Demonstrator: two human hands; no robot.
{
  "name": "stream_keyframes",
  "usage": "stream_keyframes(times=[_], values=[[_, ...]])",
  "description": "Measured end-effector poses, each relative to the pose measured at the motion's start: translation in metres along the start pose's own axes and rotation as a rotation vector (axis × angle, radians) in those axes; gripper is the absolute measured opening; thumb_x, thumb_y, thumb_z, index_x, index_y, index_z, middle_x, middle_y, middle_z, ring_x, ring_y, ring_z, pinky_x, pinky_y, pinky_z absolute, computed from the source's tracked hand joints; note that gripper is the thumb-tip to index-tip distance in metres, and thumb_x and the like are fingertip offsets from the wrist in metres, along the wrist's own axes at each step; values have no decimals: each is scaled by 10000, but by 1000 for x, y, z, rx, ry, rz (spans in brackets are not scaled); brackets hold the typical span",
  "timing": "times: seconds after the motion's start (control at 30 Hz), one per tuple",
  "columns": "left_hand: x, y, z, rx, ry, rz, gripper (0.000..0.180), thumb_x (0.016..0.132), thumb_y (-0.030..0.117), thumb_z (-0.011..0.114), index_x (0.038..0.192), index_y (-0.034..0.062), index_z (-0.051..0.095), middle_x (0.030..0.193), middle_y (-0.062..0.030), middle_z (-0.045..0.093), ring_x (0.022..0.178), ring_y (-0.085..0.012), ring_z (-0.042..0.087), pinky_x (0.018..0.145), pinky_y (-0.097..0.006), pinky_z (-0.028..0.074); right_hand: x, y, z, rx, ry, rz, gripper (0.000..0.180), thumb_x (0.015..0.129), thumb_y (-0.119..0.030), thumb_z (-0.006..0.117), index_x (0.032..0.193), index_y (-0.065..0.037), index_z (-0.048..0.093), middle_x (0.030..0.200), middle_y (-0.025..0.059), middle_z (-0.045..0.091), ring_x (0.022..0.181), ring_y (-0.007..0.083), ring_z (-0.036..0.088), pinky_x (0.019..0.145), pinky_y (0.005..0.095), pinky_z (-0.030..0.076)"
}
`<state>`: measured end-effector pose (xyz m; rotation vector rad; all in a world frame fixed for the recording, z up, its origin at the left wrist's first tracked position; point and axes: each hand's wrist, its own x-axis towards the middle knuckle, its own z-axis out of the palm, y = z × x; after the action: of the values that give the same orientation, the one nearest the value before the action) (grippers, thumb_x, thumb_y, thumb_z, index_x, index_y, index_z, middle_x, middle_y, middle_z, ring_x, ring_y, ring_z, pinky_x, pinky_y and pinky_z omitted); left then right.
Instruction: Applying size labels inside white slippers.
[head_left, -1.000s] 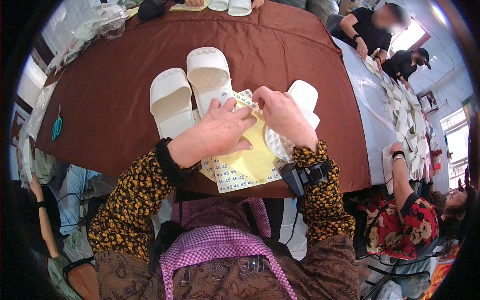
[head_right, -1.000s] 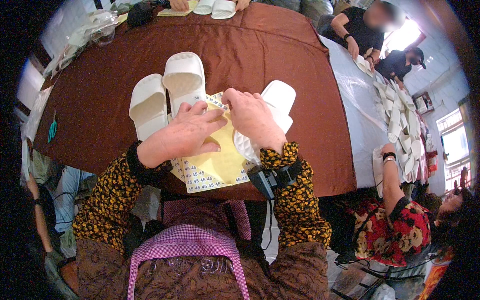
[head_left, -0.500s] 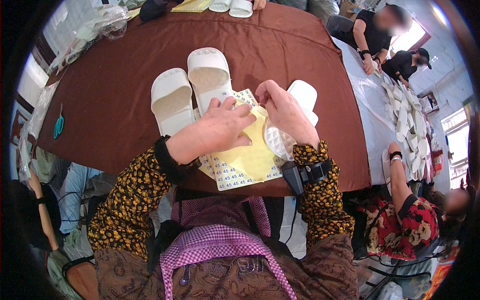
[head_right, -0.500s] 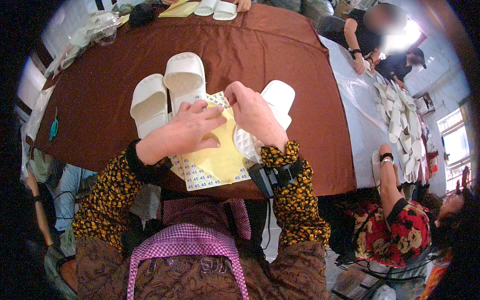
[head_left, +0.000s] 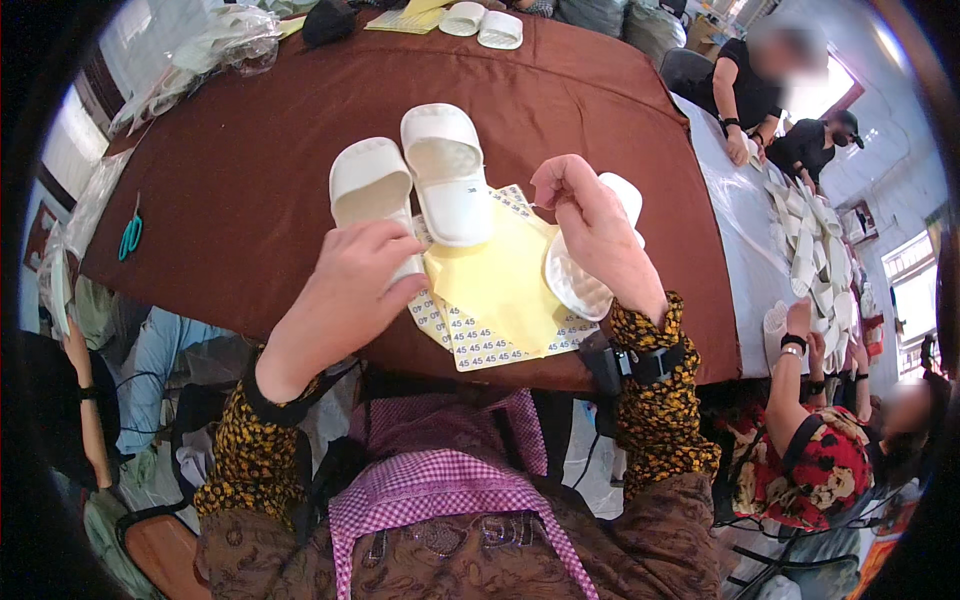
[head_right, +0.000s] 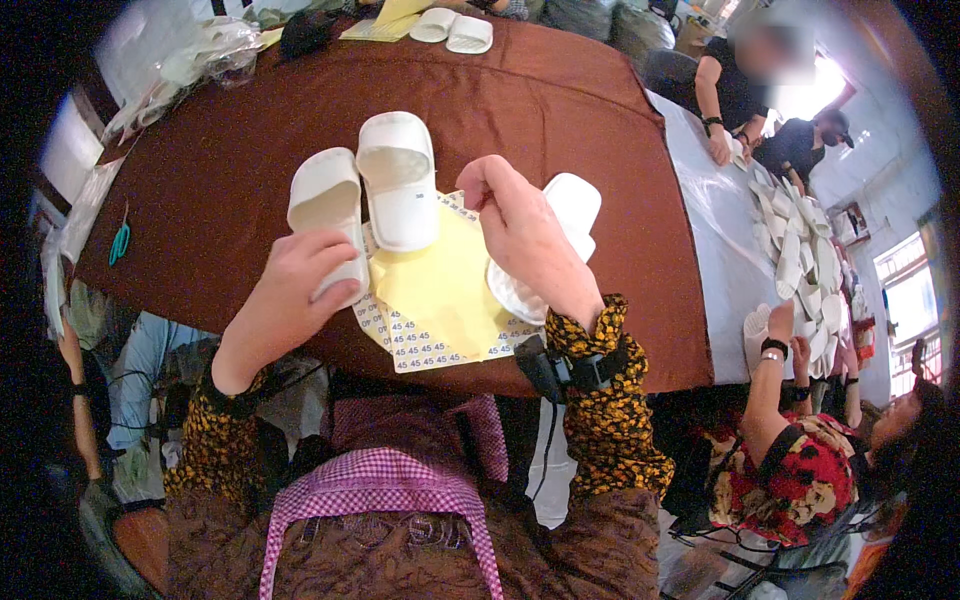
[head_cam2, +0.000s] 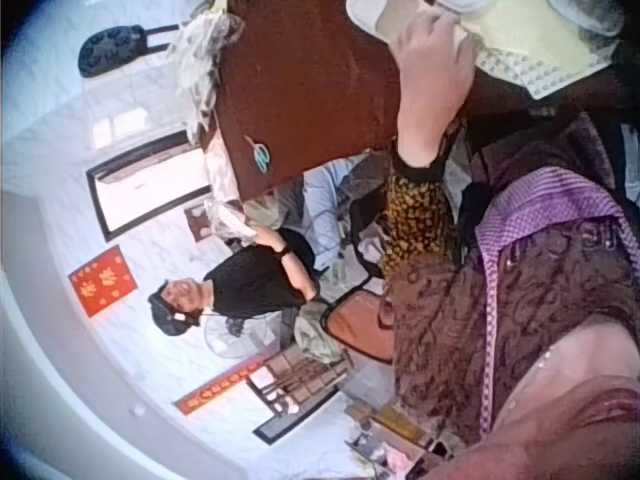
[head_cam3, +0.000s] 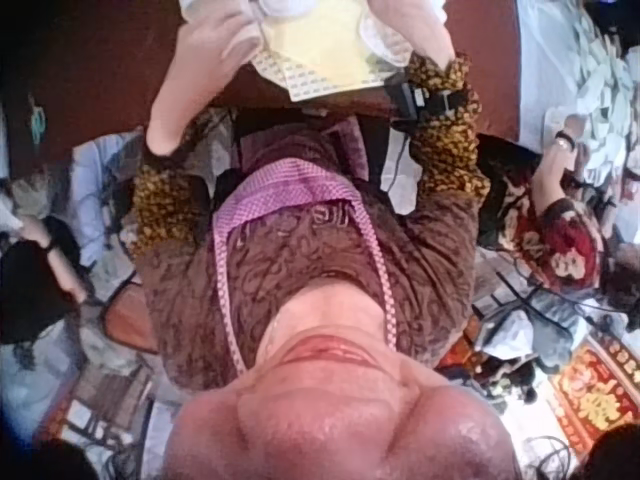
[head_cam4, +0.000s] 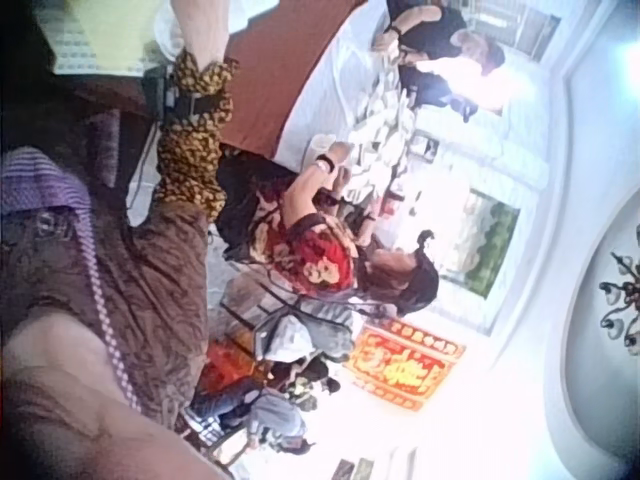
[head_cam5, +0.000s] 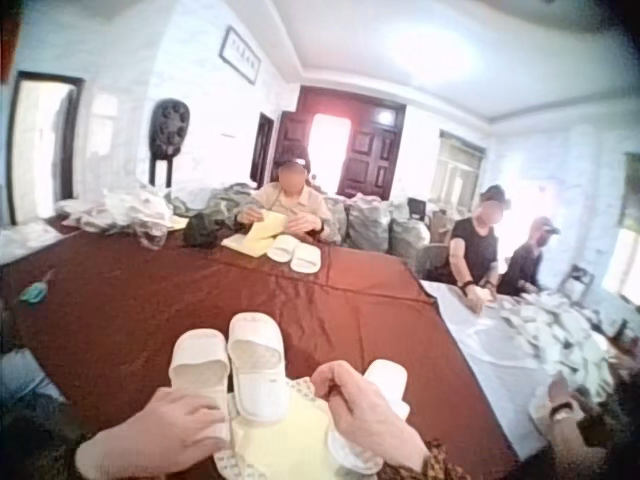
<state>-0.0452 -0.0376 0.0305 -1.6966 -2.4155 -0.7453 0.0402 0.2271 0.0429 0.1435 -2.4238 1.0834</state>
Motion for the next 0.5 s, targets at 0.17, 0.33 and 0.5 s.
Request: stream_keyframes(times=[0.17,0.33,0.5], values=[[-47,-23,21,-91,184,-248,296,833,140,662,1091,5,603,1170,-148,573,1098,-330,532,939,-410,406,19,-34,14,25,-115,-48,215,825,80,423,997,1,525,780,141,572,772,287,596,725,354,484],[-55,-25,44,-8,307,-205,327,826,177,676,1097,8,604,1210,-143,552,1111,-319,517,937,-430,382,40,-47,44,-48,-296,-91,190,836,39,463,992,-8,560,870,187,640,835,351,620,735,418,488],[-53,-26,57,-49,409,-245,297,829,189,667,1073,28,610,1198,-109,565,1104,-297,520,925,-426,379,48,-50,78,-460,-477,-264,209,847,-13,491,1038,-36,573,906,163,641,969,341,593,848,433,456]])
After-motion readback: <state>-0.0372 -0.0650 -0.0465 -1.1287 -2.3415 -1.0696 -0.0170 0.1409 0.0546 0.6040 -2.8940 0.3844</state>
